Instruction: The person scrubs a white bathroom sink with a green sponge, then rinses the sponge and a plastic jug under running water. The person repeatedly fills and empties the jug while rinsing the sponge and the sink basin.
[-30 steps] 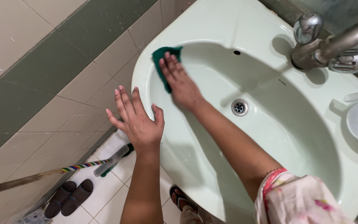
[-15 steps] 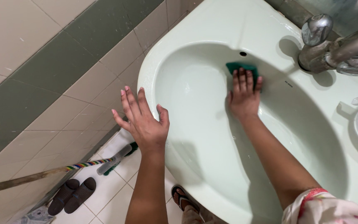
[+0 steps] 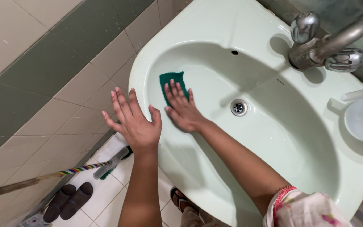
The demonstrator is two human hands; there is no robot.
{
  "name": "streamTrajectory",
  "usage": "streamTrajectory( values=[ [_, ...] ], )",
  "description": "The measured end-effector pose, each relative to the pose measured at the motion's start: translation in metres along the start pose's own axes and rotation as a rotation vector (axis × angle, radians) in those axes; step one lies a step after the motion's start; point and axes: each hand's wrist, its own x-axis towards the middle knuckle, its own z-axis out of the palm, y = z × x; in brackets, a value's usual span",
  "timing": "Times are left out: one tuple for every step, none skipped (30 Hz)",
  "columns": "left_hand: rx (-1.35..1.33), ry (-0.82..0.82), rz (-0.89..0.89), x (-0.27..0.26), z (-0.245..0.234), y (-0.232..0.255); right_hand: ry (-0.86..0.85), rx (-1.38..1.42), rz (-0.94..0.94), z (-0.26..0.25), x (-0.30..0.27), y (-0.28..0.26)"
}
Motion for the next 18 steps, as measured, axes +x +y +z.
streamTrajectory(
  values=[
    [0.004,-0.005,-0.002,-0.001,0.000,-0.001,-0.022,-0.033,0.008,-0.003,-0.007,0.003],
    [0.008,-0.009,0.000,-0.001,0.001,-0.001,-0.035,-0.052,0.049,-0.007,-0.009,0.011],
    [0.013,-0.012,0.001,-0.001,0.001,-0.001,-0.049,-0.070,0.091,-0.014,-0.009,0.023],
    [0.018,-0.015,0.002,-0.001,0.001,-0.002,-0.061,-0.086,0.132,-0.019,-0.009,0.036],
    [0.023,-0.017,0.004,-0.001,0.001,-0.002,-0.061,-0.097,0.218,-0.024,-0.011,0.052],
    [0.027,-0.020,0.005,-0.002,0.002,-0.002,-0.060,-0.109,0.307,-0.028,-0.014,0.068],
    [0.027,-0.021,0.005,-0.002,0.003,-0.002,-0.062,-0.120,0.360,-0.030,-0.019,0.083],
    [0.029,-0.019,0.004,-0.001,0.003,-0.003,-0.064,-0.132,0.411,-0.031,-0.023,0.096],
    [0.030,-0.018,0.003,-0.001,0.004,-0.003,-0.066,-0.144,0.463,-0.029,-0.026,0.104],
    [0.032,-0.010,0.008,-0.001,0.004,-0.004,-0.040,-0.107,0.484,-0.024,-0.028,0.108],
    [0.034,-0.002,0.013,-0.002,0.005,-0.004,-0.015,-0.069,0.506,-0.019,-0.031,0.109],
    [0.035,0.008,0.018,-0.002,0.005,-0.005,0.012,-0.031,0.526,-0.016,-0.033,0.106],
    [0.034,0.014,0.018,-0.002,0.004,-0.005,0.003,0.021,0.533,-0.013,-0.034,0.099],
    [0.029,0.019,0.018,-0.002,0.004,-0.005,-0.005,0.072,0.542,-0.008,-0.035,0.086],
    [0.025,0.024,0.019,-0.003,0.004,-0.004,-0.012,0.122,0.552,-0.004,-0.037,0.071],
    [0.024,0.031,0.029,-0.003,0.004,-0.003,-0.031,0.155,0.488,-0.001,-0.041,0.056],
    [0.024,0.039,0.039,-0.003,0.003,-0.004,-0.049,0.188,0.425,0.003,-0.045,0.039],
    [0.023,0.045,0.045,-0.004,0.002,-0.004,-0.059,0.192,0.370,0.008,-0.048,0.021]
  ],
)
